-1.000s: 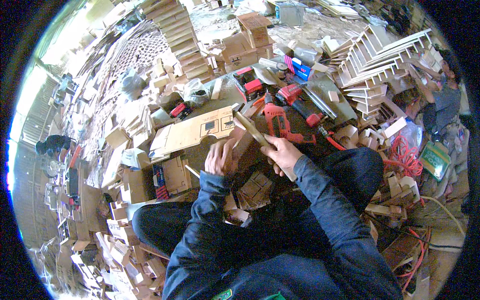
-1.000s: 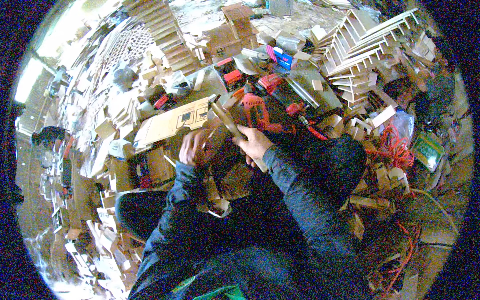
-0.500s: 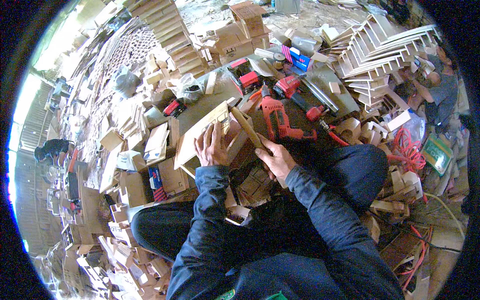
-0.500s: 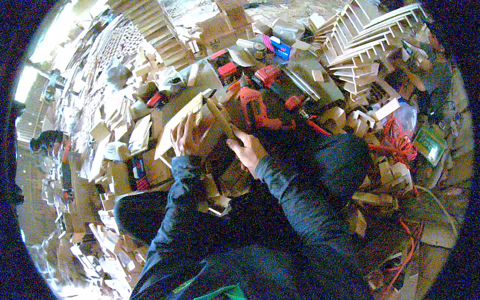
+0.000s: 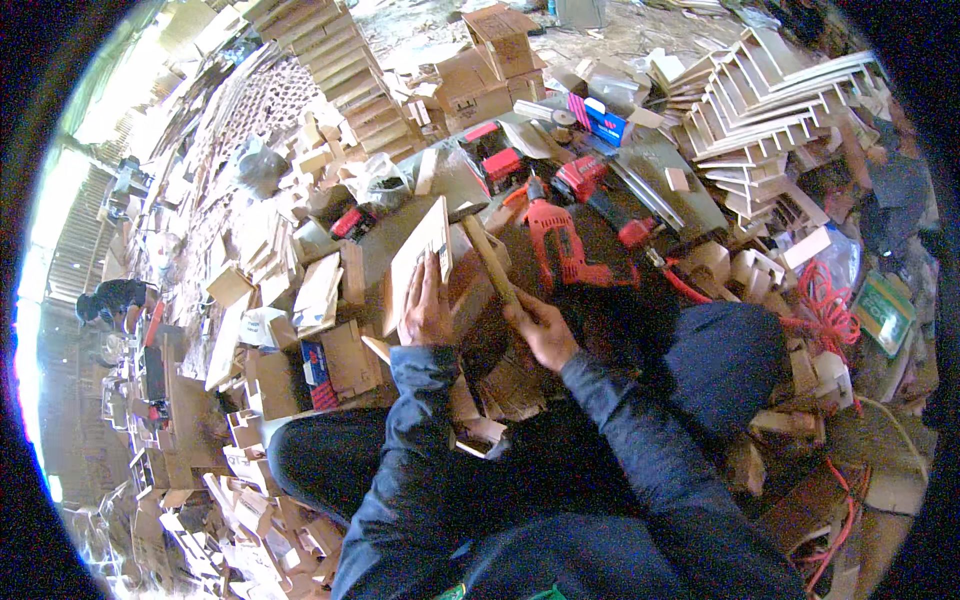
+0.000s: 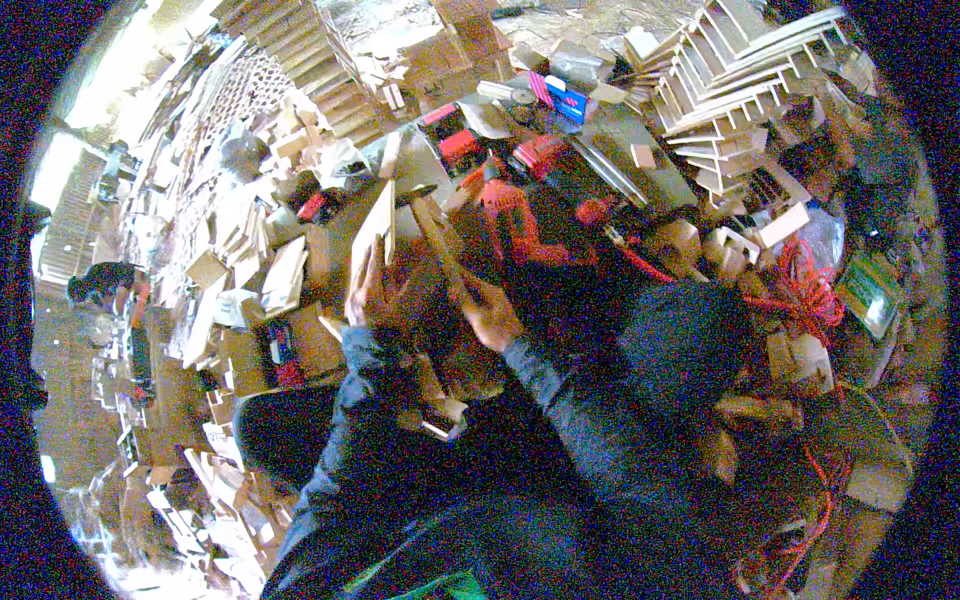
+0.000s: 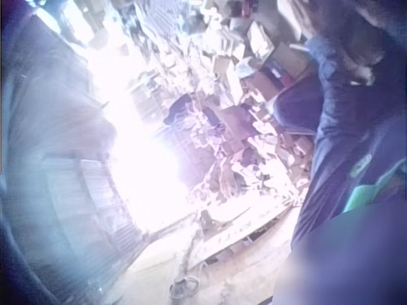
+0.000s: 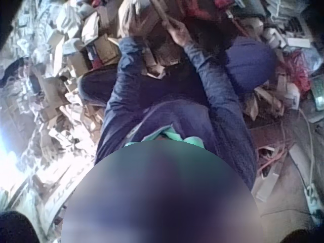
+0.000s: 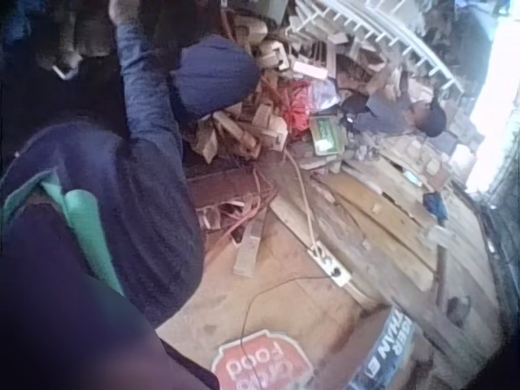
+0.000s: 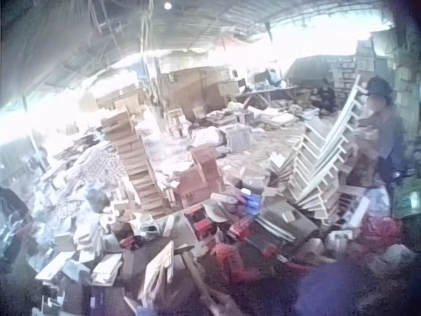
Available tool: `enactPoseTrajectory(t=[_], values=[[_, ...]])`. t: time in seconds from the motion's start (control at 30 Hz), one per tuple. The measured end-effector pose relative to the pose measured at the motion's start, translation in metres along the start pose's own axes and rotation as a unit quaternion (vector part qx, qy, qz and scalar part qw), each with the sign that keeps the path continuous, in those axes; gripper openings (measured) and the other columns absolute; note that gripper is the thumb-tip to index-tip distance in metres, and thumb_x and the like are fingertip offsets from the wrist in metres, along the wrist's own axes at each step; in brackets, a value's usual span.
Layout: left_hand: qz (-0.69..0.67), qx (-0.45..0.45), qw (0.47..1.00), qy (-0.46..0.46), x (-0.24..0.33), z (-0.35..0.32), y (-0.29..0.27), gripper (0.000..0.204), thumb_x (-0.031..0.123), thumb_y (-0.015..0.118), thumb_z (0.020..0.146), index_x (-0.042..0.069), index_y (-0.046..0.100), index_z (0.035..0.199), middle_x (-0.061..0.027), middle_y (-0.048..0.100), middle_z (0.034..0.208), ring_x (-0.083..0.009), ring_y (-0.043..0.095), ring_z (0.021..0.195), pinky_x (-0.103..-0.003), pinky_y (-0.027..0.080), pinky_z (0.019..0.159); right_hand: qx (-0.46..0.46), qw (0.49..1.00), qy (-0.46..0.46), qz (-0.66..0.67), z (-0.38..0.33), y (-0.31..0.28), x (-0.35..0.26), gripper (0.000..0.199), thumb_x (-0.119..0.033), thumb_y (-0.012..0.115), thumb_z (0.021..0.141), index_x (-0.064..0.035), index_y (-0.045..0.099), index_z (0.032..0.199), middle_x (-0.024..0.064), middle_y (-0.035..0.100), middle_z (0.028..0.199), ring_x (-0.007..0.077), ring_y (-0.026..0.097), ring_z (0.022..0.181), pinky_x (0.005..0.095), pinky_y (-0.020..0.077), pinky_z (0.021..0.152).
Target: The person sits on the floor and assembles a small wooden box. They use a hammer to tap the joints together and a nail gun to fasten the pieces. The person repeatedly adjusts the box and checks the alignment of the sides.
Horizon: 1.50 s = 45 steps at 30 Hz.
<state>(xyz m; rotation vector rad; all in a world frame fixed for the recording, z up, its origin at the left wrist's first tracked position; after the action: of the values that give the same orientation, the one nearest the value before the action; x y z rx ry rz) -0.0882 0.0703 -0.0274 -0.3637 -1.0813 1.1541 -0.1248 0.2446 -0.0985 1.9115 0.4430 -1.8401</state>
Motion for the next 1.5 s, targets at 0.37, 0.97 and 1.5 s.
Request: enactPoseTrajectory(t=[0.37, 0.97, 1.5], values=[[0.043, 0.272, 0.957, -0.090, -0.010, 0.043, -0.123, 0.030, 0.016, 0.056, 0.097, -0.004, 0.061, 0.119, -0.0246, 0.067, 0.108, -0.0367, 0.066, 0.098, -0.040, 0.052, 0.084, 0.102, 0.992, 0.030, -0.068, -0.017, -0.018, -0.027, 0.047, -0.021, 0.055, 0.097, -0.0065, 0.044, 0.140, 0.0007, 0.058, 0.078, 0.0100, 0.056, 0.060, 0.0246, 0.0481, 0.055], [-0.310, 0.096, 0.929, -0.175, 0.026, -0.018, -0.134, 0.026, 0.015, 0.057, 0.099, -0.002, 0.057, 0.120, -0.0014, 0.061, 0.098, -0.0077, 0.051, 0.091, -0.023, 0.043, 0.083, 0.101, 0.963, -0.245, -0.051, -0.020, -0.022, -0.179, 0.027, -0.005, 0.070, 0.085, -0.0054, 0.054, 0.106, 0.0017, 0.063, 0.091, 0.0055, 0.056, 0.069, 0.0209, 0.0484, 0.060], [-0.482, -0.053, 0.854, -0.191, 0.027, -0.066, -0.068, 0.047, 0.016, 0.067, 0.093, -0.001, 0.044, 0.131, -0.0084, 0.059, 0.119, -0.0156, 0.055, 0.112, -0.030, 0.042, 0.098, 0.144, 0.928, -0.279, -0.202, -0.036, 0.007, -0.156, 0.024, 0.002, 0.067, 0.086, -0.0026, 0.054, 0.105, 0.0054, 0.067, 0.089, 0.0128, 0.062, 0.079, 0.0277, 0.0514, 0.072]])
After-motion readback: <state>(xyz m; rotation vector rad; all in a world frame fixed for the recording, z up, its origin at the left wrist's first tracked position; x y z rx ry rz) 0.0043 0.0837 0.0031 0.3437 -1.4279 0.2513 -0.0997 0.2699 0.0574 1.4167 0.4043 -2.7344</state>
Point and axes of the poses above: each hand's wrist, its own z-axis towards the middle knuckle, its own y-axis out of the palm, x = y × z, the point moved 8 cm from there along z, towards the middle knuckle
